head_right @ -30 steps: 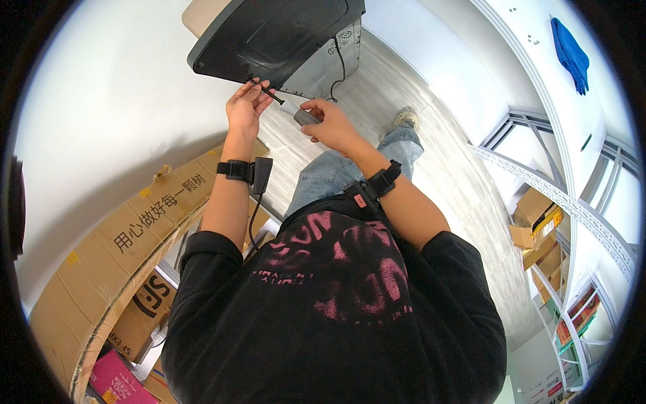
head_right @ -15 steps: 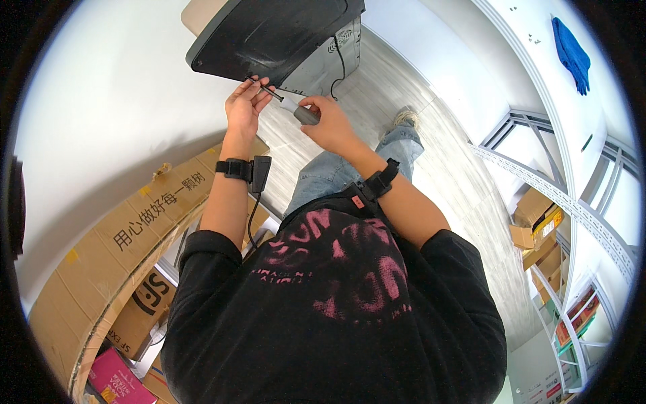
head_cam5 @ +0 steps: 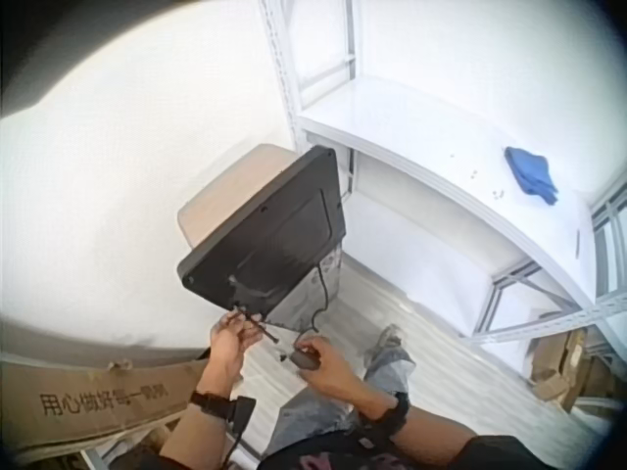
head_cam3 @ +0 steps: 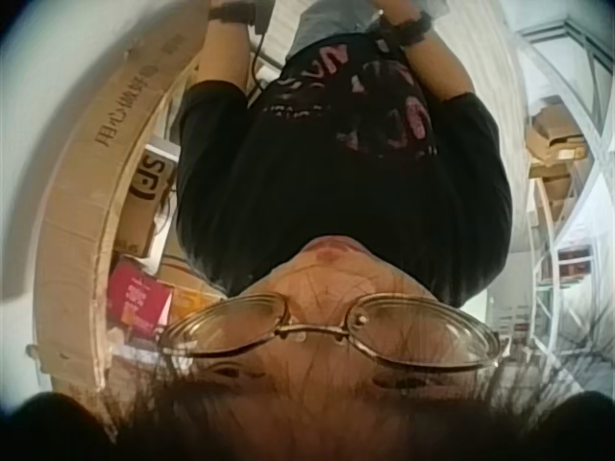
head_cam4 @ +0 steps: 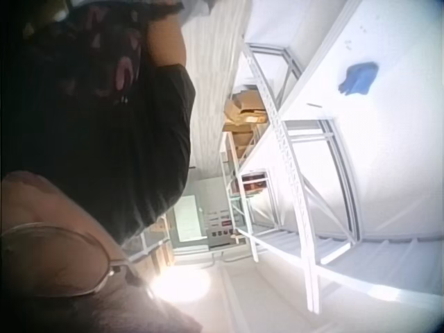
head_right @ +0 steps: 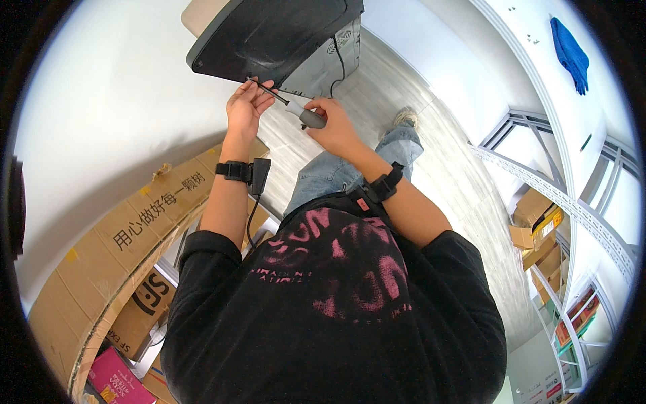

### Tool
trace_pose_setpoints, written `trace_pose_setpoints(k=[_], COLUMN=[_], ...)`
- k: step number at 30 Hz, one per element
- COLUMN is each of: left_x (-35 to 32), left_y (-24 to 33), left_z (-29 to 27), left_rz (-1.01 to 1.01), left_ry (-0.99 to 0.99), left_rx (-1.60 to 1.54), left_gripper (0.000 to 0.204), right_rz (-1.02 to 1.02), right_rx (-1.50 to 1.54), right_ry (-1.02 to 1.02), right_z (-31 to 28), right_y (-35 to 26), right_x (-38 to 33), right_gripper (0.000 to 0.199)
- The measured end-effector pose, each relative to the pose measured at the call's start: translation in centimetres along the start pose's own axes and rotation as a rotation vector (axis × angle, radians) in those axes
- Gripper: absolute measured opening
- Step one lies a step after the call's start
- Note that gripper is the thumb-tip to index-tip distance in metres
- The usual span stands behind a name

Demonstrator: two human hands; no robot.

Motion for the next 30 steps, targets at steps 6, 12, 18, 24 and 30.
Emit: trace_pose_setpoints(k=[6,12,18,24,30], left_x=[-1.3,-1.5,-0.9,0.9,2.6], left_y=[-0.9,-1.9,-3.0,-3.8,-3.8], left_z=[1.1,5.9,12.0,21.4,34.7], left_rz=[-0.040,-0.057,-0.055,-0.096,-0.013], left_ry=[-0.181,-0.245,-0.261,-0.366,-0.442], left_rx=[-0.048,0.034,0.073,0.185,0.278], left_gripper=[0.028,0.030,0.015,0.013,0.014], right_rz=[0.080,0.117,0.151,0.188,0.167], right_rx=[0.050,0.070,0.091,0.177,0.233], right_ry=[-0.059,-0.021,0.085,0.270,0.497], right_z=[-3.5,-8.4,-12.9,-19.5,-29.5], right_y=[-0.1,0.6,0.4,0.3,0.7], right_x=[-1.3,-3.4,-5.3,-7.1,-8.9], right_gripper=[0.044,0.044,0.045,0.046,0.044])
Point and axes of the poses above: each hand's wrist, its own x-axis towards the middle knuckle, its own z-axis out of the palm, y = z × x, the point moved 4 cm from there along x, towards the middle knuckle, and after that the axes turned 13 degrees about -z, right-handed, at the moved point
